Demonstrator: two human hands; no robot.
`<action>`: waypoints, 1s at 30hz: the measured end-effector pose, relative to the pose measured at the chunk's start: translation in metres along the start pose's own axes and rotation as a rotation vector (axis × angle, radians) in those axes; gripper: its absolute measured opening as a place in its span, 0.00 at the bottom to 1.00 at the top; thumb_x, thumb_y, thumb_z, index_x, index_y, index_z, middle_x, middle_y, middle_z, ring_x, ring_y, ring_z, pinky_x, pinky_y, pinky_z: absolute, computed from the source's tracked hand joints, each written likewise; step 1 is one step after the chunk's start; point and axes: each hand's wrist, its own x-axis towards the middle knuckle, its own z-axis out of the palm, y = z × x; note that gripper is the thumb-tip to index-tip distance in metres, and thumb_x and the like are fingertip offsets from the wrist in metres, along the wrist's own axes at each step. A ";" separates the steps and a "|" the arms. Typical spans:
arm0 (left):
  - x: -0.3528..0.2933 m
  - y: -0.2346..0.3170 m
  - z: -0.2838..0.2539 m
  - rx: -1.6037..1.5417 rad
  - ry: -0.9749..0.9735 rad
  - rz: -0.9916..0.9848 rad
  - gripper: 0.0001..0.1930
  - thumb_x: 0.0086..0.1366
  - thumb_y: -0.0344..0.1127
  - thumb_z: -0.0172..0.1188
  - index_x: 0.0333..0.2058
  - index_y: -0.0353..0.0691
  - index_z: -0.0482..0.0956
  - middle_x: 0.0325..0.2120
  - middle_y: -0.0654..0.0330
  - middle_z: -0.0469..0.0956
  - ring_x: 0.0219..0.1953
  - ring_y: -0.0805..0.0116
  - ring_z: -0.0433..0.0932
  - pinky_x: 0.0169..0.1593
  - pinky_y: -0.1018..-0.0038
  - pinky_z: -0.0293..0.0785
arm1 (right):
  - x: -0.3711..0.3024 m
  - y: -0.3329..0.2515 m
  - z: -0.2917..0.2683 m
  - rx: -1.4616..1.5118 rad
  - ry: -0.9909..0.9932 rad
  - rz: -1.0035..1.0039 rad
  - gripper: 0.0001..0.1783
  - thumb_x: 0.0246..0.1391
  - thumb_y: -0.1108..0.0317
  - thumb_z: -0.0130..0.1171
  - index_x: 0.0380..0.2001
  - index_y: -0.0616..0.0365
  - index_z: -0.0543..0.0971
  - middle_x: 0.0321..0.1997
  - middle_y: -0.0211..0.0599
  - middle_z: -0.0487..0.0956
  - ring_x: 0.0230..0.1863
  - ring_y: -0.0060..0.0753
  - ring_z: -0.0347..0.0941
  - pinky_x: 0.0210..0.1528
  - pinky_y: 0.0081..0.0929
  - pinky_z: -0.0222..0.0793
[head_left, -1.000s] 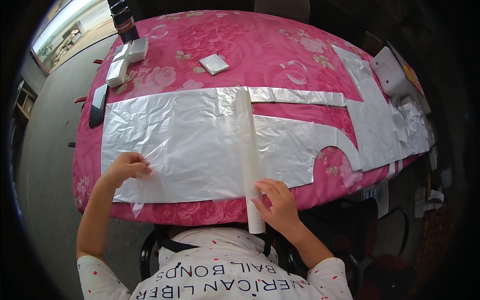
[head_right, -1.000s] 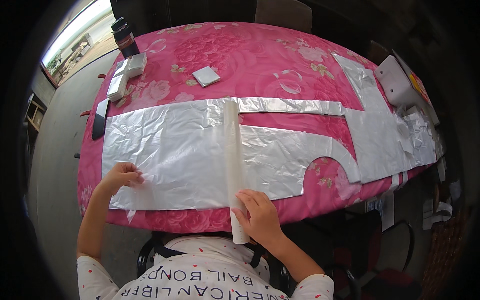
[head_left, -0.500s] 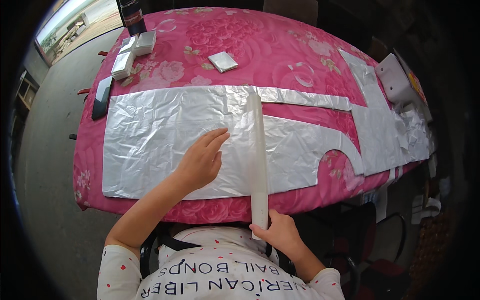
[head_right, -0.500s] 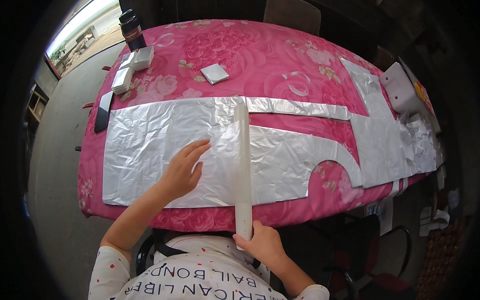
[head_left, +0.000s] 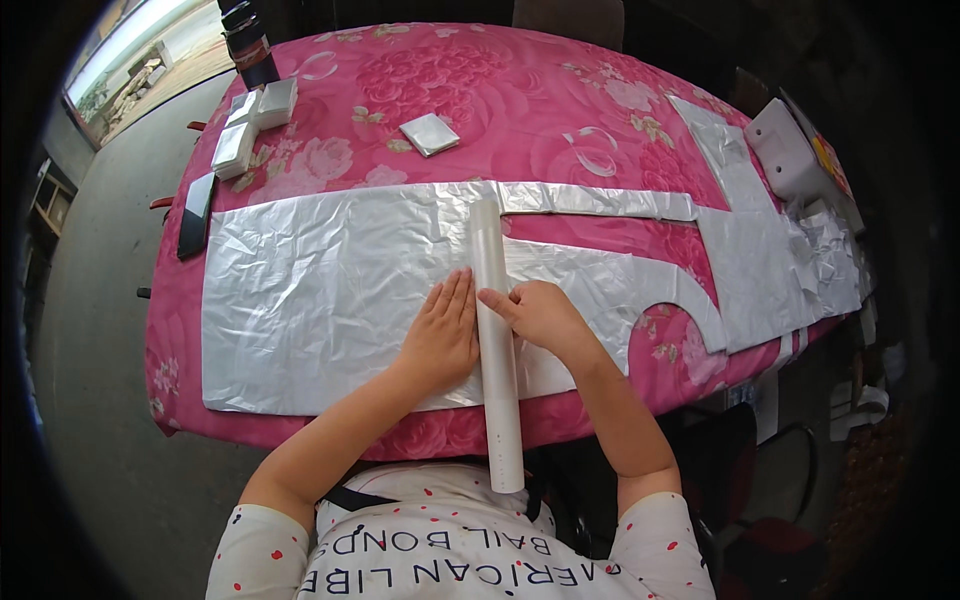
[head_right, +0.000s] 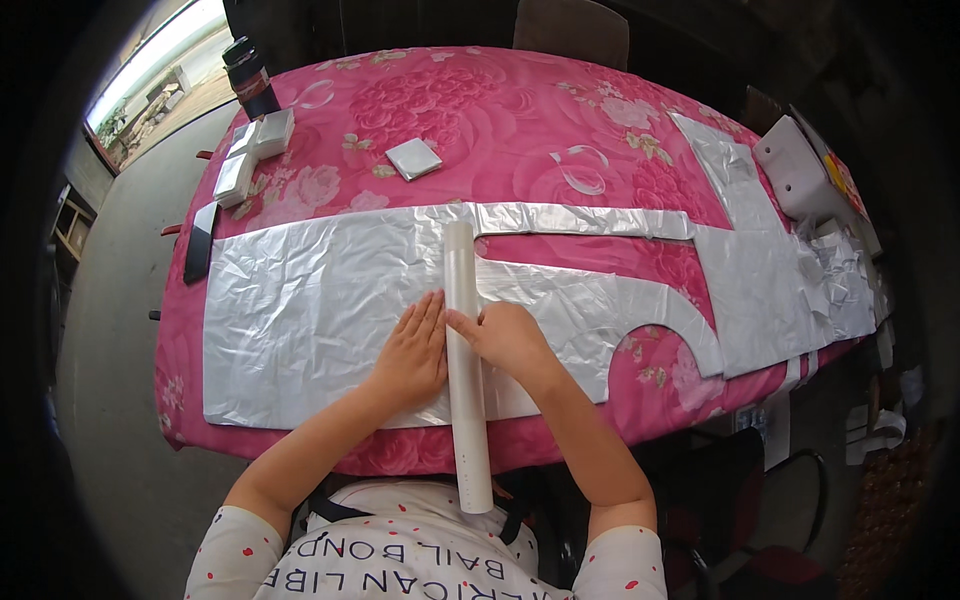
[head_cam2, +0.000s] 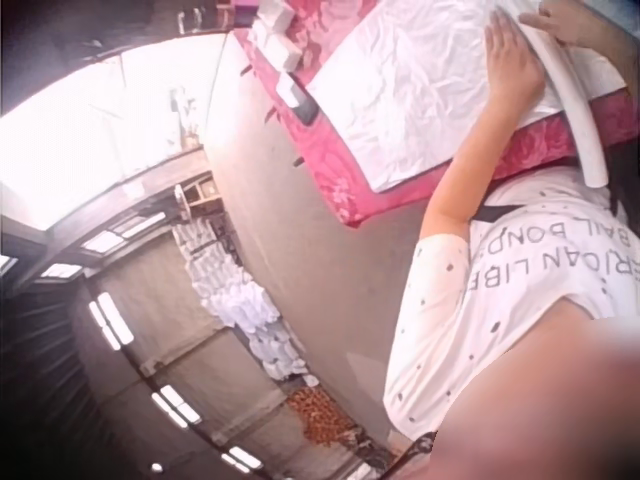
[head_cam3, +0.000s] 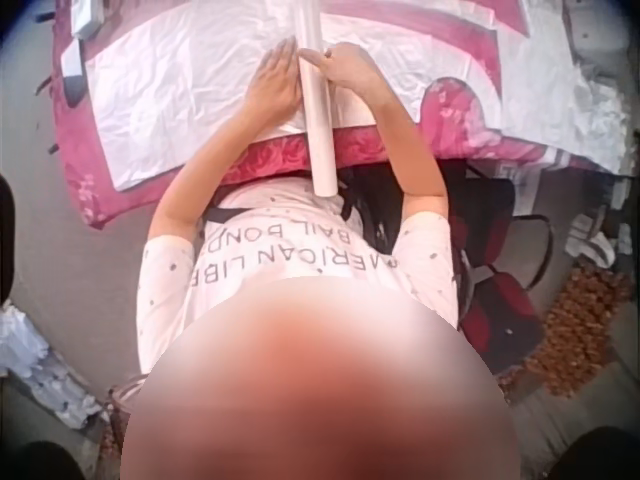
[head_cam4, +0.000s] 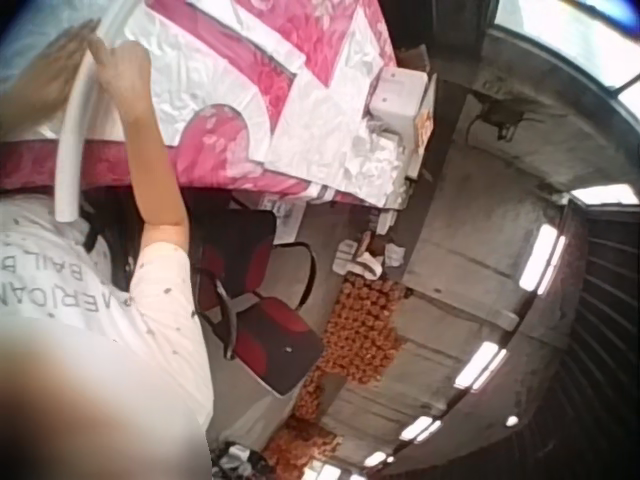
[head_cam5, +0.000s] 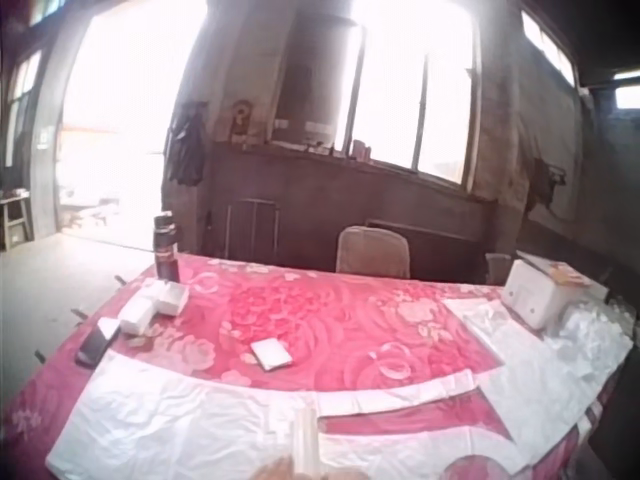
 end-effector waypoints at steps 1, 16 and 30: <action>0.000 0.000 -0.001 -0.008 0.004 0.006 0.29 0.60 0.38 0.38 0.56 0.22 0.56 0.59 0.40 0.54 0.63 0.50 0.50 0.65 0.61 0.42 | 0.024 0.002 -0.005 0.114 -0.036 0.074 0.38 0.50 0.36 0.49 0.20 0.70 0.78 0.18 0.48 0.77 0.25 0.42 0.77 0.28 0.31 0.71; 0.004 0.001 -0.004 -0.032 -0.018 0.003 0.29 0.60 0.38 0.38 0.56 0.22 0.56 0.59 0.39 0.54 0.63 0.48 0.50 0.65 0.60 0.42 | 0.160 0.075 -0.058 1.937 0.275 -0.165 0.08 0.54 0.66 0.51 0.35 0.57 0.75 0.33 0.31 0.79 0.38 0.31 0.76 0.41 0.32 0.71; -0.003 0.000 -0.006 -0.048 0.012 0.011 0.32 0.55 0.37 0.41 0.56 0.20 0.55 0.60 0.38 0.50 0.64 0.47 0.48 0.65 0.59 0.41 | 0.050 -0.122 0.010 0.309 0.364 -0.699 0.19 0.58 0.63 0.47 0.48 0.63 0.72 0.32 0.49 0.76 0.35 0.42 0.73 0.35 0.37 0.65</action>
